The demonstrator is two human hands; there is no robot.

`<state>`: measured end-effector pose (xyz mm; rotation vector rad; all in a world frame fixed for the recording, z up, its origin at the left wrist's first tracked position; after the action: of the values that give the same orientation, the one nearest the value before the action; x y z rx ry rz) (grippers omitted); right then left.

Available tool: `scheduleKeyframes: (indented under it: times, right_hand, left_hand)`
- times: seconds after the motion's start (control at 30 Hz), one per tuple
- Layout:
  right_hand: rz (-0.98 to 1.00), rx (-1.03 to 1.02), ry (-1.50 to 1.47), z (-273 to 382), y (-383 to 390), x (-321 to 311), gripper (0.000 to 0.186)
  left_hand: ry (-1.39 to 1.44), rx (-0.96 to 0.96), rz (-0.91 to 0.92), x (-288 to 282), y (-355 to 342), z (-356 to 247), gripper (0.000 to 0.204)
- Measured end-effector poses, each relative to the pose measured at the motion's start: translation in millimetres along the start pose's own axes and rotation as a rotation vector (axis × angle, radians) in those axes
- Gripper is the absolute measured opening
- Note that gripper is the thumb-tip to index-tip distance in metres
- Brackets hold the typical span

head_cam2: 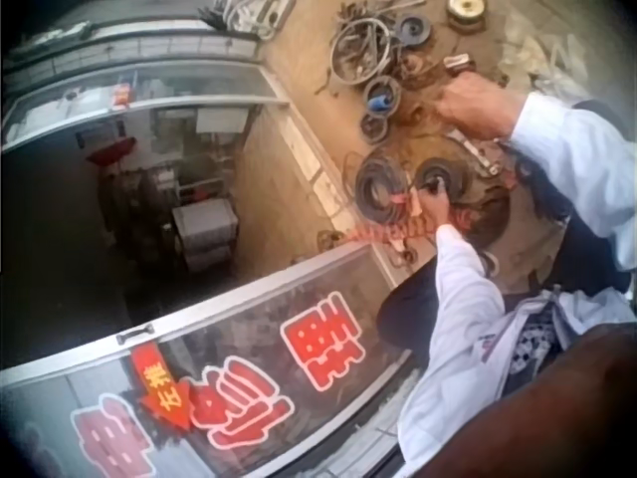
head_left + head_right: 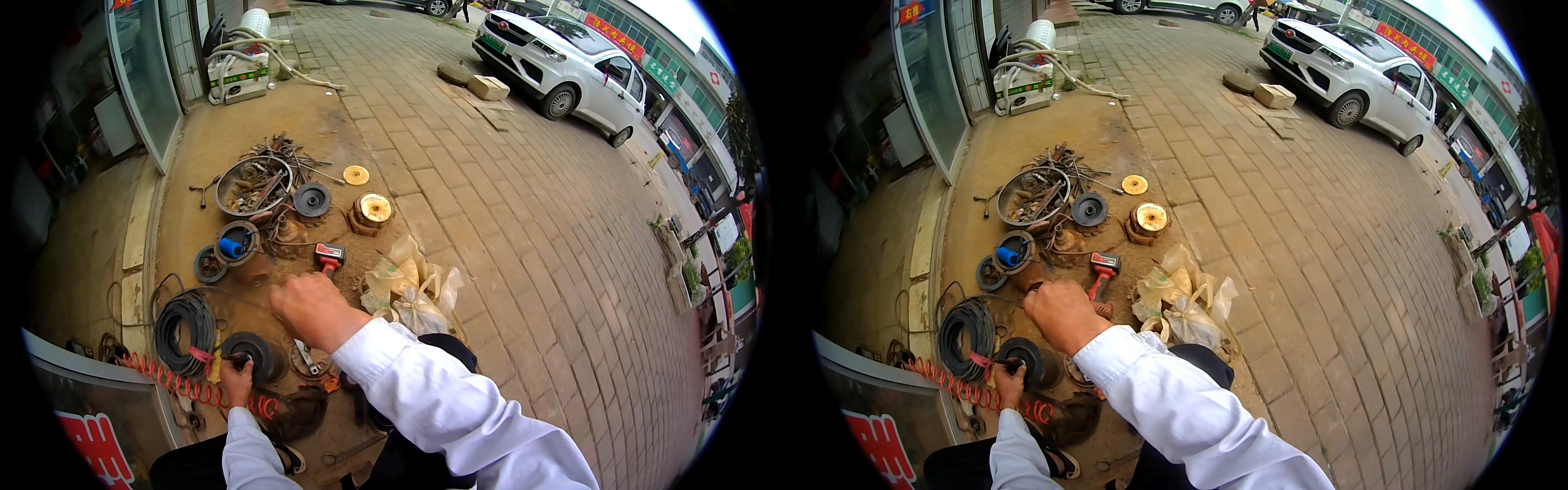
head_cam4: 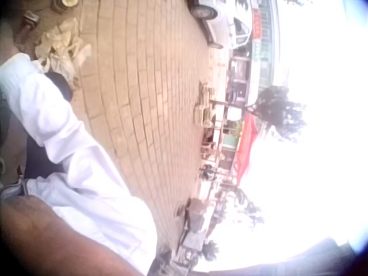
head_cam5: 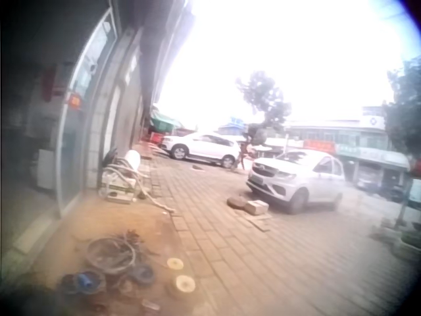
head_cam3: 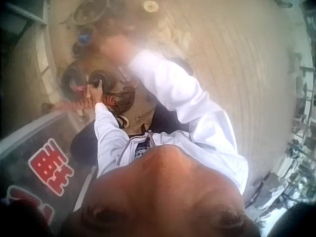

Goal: The person sits on the ground and works on a mechanical part, likely a motor or pump housing. They use a hammer to tap a shaft into place, then use a wrench to tighten a nut on the shaft. Finally, they use a file to smooth the edges of the part.

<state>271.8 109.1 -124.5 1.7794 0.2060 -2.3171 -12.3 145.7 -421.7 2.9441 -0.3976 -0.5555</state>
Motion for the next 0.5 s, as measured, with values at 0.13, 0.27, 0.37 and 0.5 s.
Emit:
scheduleKeyframes:
  times: [0.13, 0.27, 0.37, 0.5]
  right_hand:
    - [0.027, -0.019, 0.026, 1.4, 3.0, -1.6, 0.011]
    - [0.022, -0.043, 0.078, 7.1, -3.4, -1.4, 0.012]
    - [0.032, -0.033, 0.096, 14.8, -11.6, -0.7, 0.011]
    - [0.149, 0.009, 0.123, 7.9, -9.4, 1.0, 0.01]
  left_hand:
    - [0.144, -0.001, 0.017, 3.7, 1.5, 11.3, 0.031]
    - [0.163, -0.078, -0.023, 8.1, 0.5, 28.9, 0.031]
    - [0.148, -0.007, -0.066, -6.9, 1.2, 24.6, 0.033]
    - [-0.201, -0.039, -0.067, 13.5, -4.2, -27.2, 0.031]
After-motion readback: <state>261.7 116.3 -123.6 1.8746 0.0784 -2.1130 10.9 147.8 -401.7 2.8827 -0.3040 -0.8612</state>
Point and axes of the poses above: each hand's wrist, its own y-axis away from the middle knuckle, its own x-axis out of the palm, z = x × y, the point moved 9 cm from there along -y, towards the middle knuckle, and after that the axes turned 10 degrees about z, right-handed, at the moved point
